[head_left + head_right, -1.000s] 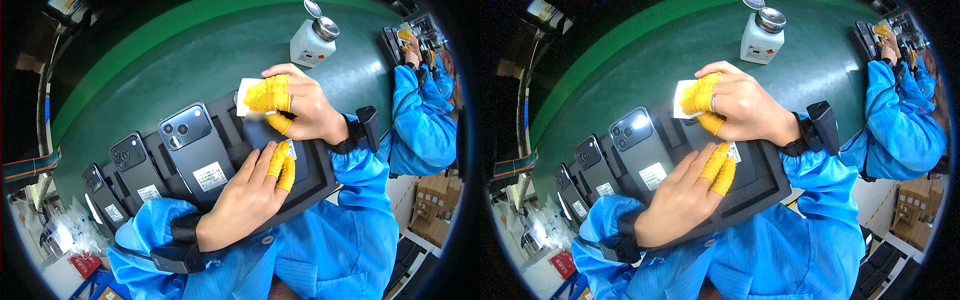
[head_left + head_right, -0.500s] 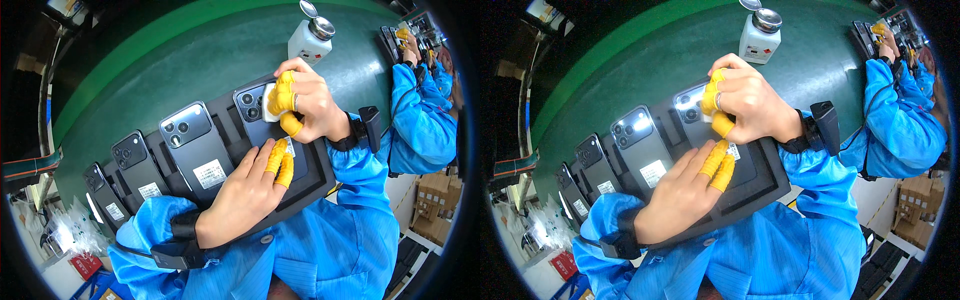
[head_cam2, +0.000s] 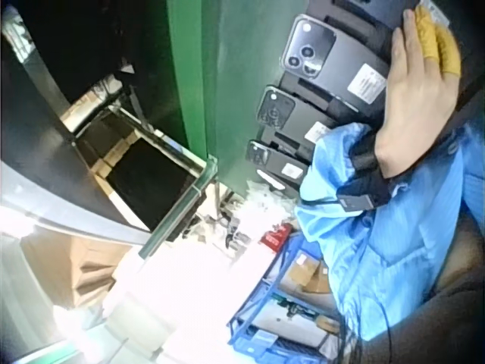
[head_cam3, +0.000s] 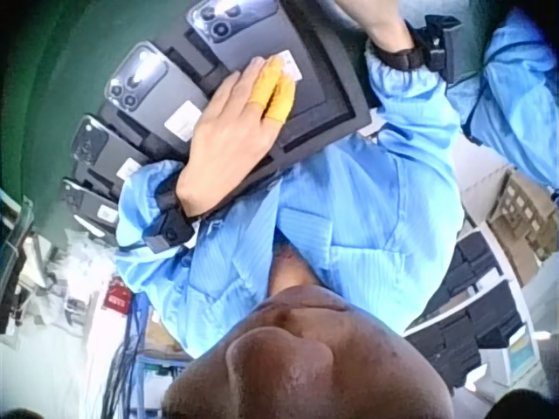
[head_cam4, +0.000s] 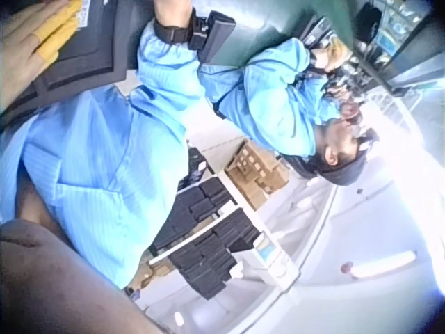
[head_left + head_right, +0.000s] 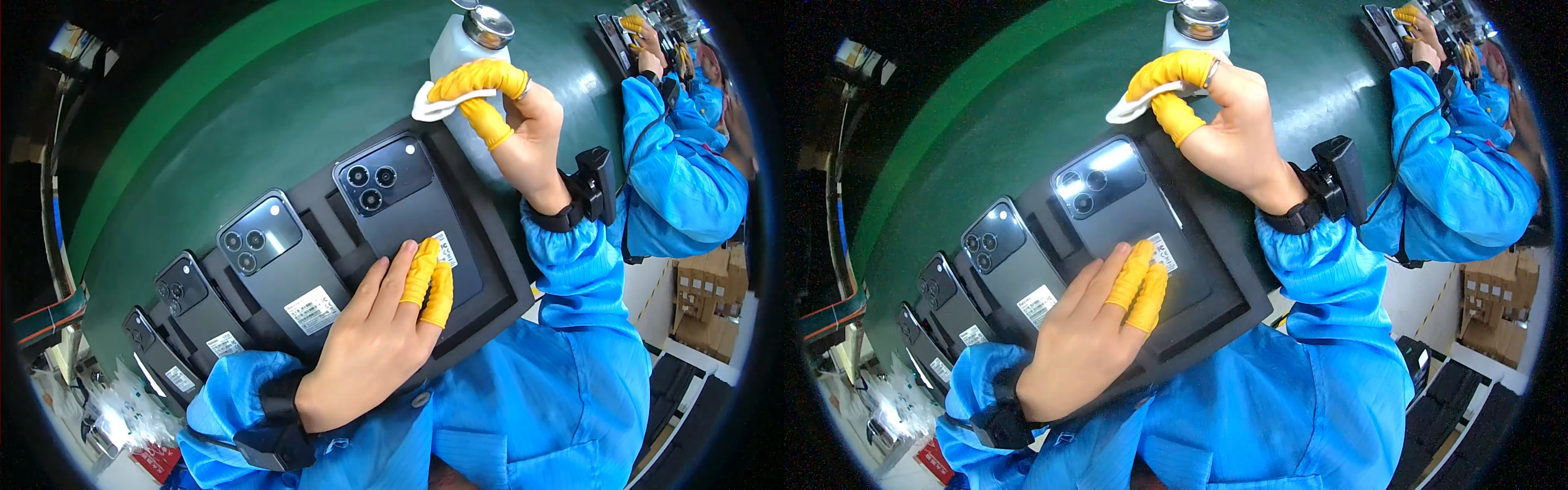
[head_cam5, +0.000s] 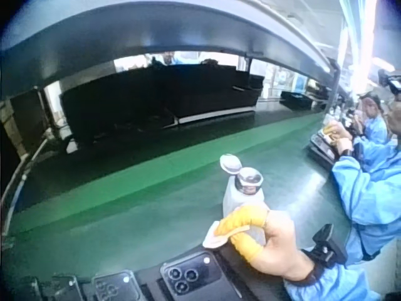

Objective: Cleaning and inspecting the back surfaces of smartphones on a production line.

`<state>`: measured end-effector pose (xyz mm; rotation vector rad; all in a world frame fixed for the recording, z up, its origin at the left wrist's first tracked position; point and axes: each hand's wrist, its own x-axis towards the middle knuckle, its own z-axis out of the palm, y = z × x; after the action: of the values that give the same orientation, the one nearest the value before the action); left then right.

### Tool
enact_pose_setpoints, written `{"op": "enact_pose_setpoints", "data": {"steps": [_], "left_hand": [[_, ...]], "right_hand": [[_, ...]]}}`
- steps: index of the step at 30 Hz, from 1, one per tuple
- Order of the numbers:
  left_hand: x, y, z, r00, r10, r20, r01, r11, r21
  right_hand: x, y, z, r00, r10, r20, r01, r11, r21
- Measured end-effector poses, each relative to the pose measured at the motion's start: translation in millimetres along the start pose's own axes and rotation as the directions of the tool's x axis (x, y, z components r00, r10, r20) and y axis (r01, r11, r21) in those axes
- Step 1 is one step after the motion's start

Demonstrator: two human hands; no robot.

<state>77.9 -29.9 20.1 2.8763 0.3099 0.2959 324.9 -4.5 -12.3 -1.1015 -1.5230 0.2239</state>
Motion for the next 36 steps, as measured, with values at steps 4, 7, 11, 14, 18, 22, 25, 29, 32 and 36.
{"op": "enact_pose_setpoints", "data": {"steps": [4,7,11,14,18,22,25,29,32,36], "left_hand": [[-0.7,0.4,3.7,1.000,-0.002,-0.010,0.002,1.000,0.011],[0.3,1.7,2.9,1.000,-0.007,0.001,0.007,1.000,0.022],[-0.1,1.7,2.4,1.000,-0.011,0.002,0.011,1.000,0.010],[-1.2,0.5,2.7,1.000,-0.003,0.009,0.003,1.000,0.000],[-2.4,1.2,3.5,1.000,0.007,0.003,-0.007,1.000,0.031],[-3.2,1.0,8.0,0.999,0.017,-0.030,-0.017,0.999,0.028],[-3.3,1.4,10.9,0.998,0.008,-0.068,-0.006,1.000,0.024],[-4.8,0.0,7.7,0.999,0.022,-0.034,-0.020,0.998,0.051],[-3.8,-1.5,8.5,0.999,0.043,0.003,-0.044,0.997,0.066],[-4.2,-1.4,10.2,0.999,0.048,-0.018,-0.047,0.997,0.060]], "right_hand": [[0.8,-4.1,4.2,0.999,0.044,-0.029,-0.045,0.998,-0.039],[0.7,-7.8,6.6,1.000,0.031,0.001,-0.031,0.997,-0.069],[-0.3,-8.9,13.4,0.994,0.015,0.108,0.006,0.980,-0.197],[-1.6,-8.2,16.8,0.986,0.045,0.160,-0.011,0.978,-0.206],[-0.9,-9.5,16.5,0.972,0.070,0.224,-0.021,0.976,-0.215],[1.0,-11.0,11.0,0.952,0.073,0.296,-0.007,0.976,-0.220],[-0.6,-12.5,18.2,0.966,0.189,0.174,-0.154,0.968,-0.196],[4.2,-20.0,30.1,0.987,-0.043,0.157,0.080,0.967,-0.240],[-4.2,-12.7,41.2,0.900,-0.235,0.367,0.315,0.932,-0.176],[0.0,-13.8,37.0,0.852,-0.311,0.421,0.395,0.910,-0.128]]}}
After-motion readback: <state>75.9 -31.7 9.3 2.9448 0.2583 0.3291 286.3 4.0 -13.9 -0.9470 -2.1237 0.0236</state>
